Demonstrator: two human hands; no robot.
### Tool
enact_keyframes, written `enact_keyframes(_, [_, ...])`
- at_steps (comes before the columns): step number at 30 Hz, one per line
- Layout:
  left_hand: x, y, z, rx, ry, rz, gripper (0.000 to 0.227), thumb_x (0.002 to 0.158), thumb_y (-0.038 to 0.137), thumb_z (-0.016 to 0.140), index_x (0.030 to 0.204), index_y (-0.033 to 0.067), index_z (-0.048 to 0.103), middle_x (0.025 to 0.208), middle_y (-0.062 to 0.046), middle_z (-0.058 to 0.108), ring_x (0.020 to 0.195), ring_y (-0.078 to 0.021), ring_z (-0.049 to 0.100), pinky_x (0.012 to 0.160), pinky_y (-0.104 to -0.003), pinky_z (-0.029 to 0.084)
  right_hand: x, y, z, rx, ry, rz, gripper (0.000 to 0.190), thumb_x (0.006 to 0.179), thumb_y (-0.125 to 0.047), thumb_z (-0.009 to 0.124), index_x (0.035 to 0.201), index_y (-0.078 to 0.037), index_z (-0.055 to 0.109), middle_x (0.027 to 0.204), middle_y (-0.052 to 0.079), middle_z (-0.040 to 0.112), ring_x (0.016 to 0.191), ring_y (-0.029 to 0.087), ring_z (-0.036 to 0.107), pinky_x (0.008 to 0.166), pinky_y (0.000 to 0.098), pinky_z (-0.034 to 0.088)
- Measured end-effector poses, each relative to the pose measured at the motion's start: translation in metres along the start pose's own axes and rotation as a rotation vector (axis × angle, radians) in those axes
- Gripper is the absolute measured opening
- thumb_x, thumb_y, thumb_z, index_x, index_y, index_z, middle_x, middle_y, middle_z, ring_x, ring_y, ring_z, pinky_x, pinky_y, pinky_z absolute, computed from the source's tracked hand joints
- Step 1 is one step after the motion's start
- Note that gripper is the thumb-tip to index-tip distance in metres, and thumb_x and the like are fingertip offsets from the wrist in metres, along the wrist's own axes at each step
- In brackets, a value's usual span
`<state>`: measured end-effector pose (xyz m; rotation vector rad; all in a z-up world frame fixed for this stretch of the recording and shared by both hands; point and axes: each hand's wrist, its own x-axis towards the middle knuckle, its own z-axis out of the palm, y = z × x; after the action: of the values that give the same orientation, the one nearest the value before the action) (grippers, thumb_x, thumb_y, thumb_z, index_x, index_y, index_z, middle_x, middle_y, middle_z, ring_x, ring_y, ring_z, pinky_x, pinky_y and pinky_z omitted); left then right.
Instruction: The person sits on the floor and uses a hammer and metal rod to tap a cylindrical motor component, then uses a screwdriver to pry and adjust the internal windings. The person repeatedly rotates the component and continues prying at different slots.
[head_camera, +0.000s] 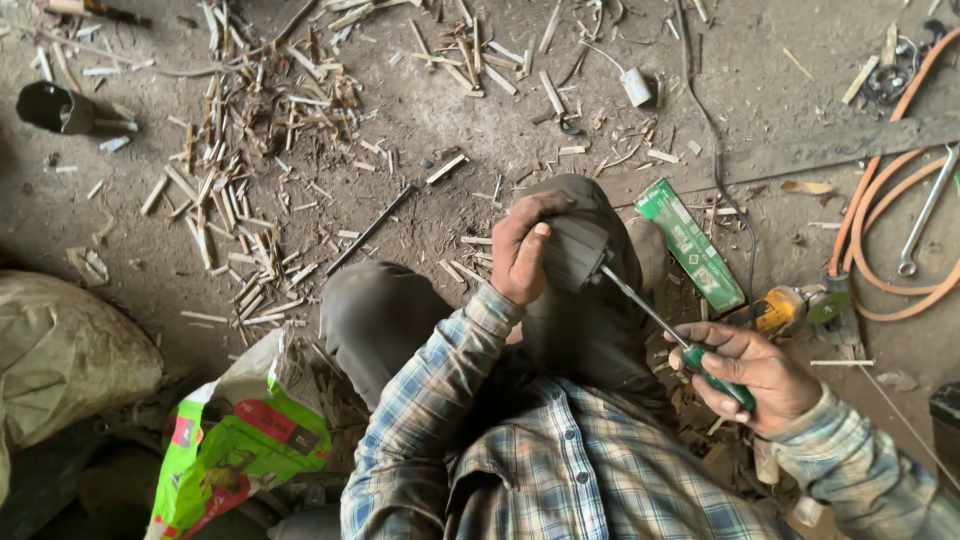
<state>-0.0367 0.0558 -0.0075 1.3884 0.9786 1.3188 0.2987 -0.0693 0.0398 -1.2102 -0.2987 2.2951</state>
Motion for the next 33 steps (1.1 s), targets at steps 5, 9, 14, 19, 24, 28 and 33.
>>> enact_keyframes(5, [-0.001,-0.002,0.001,0.018,-0.006,0.026,0.044,0.098,0.030,0.047,0.115,-0.0057,0.068,0.119,-0.022,0.071,0.118,-0.0344,0.069,0.108,-0.040,0.051,0.001,0.000,0.017,-0.595,0.125,-0.417,0.043,0.095,-0.008,0.064,0.136,0.001,0.062,0.113,0.013,0.072,0.063,0.014,0.060,0.050,0.0237,0.048])
enact_keyframes(9, [0.001,0.000,0.002,0.034,-0.016,0.017,0.044,0.100,0.029,0.047,0.115,-0.0062,0.068,0.118,-0.022,0.071,0.120,-0.0359,0.068,0.108,-0.040,0.051,-0.010,-0.004,0.037,-1.976,0.439,-1.101,0.044,0.084,0.000,0.067,0.127,-0.008,0.069,0.108,0.018,0.077,0.063,0.022,0.066,0.057,0.0327,0.055])
enact_keyframes(14, [-0.002,-0.001,0.002,-0.020,-0.007,-0.023,0.045,0.099,0.030,0.047,0.116,-0.0075,0.068,0.120,-0.022,0.070,0.119,-0.0338,0.068,0.110,-0.039,0.050,0.002,0.009,0.053,-1.773,0.515,-1.152,0.040,0.087,-0.002,0.069,0.127,-0.010,0.069,0.105,0.019,0.078,0.066,0.023,0.067,0.056,0.0329,0.055])
enact_keyframes(19, [-0.003,-0.008,0.001,-0.083,0.003,-0.059,0.048,0.098,0.032,0.048,0.116,-0.0091,0.066,0.120,-0.021,0.070,0.118,-0.0307,0.067,0.109,-0.037,0.049,-0.009,0.019,0.054,-1.239,0.499,-0.671,0.038,0.087,-0.011,0.072,0.124,-0.003,0.068,0.082,0.006,0.075,0.065,0.012,0.071,0.057,0.0245,0.053])
enact_keyframes(24, [-0.005,-0.009,0.000,-0.138,-0.012,-0.087,0.050,0.099,0.033,0.048,0.117,-0.0106,0.065,0.122,-0.021,0.069,0.120,-0.0304,0.066,0.112,-0.037,0.047,-0.010,0.009,0.028,-0.614,0.277,-0.309,0.032,0.099,-0.008,0.062,0.128,0.004,0.068,0.089,0.010,0.067,0.073,0.011,0.058,0.059,0.0222,0.046])
enact_keyframes(28, [-0.007,-0.008,0.001,-0.113,-0.015,-0.077,0.051,0.100,0.034,0.047,0.117,-0.0103,0.065,0.122,-0.021,0.069,0.120,-0.0303,0.065,0.113,-0.037,0.047,-0.008,0.005,0.009,-0.267,0.144,-0.068,0.039,0.092,-0.011,0.059,0.128,0.005,0.057,0.104,0.012,0.070,0.060,0.013,0.059,0.041,0.0259,0.044])
enact_keyframes(33, [-0.005,-0.006,0.002,-0.103,-0.009,-0.054,0.050,0.099,0.032,0.048,0.116,-0.0107,0.065,0.121,-0.022,0.069,0.119,-0.0303,0.066,0.112,-0.037,0.048,-0.002,0.014,0.003,0.169,-0.032,0.037,0.034,0.097,-0.014,0.061,0.126,0.001,0.058,0.105,0.016,0.068,0.047,0.012,0.050,0.034,0.0238,0.035])
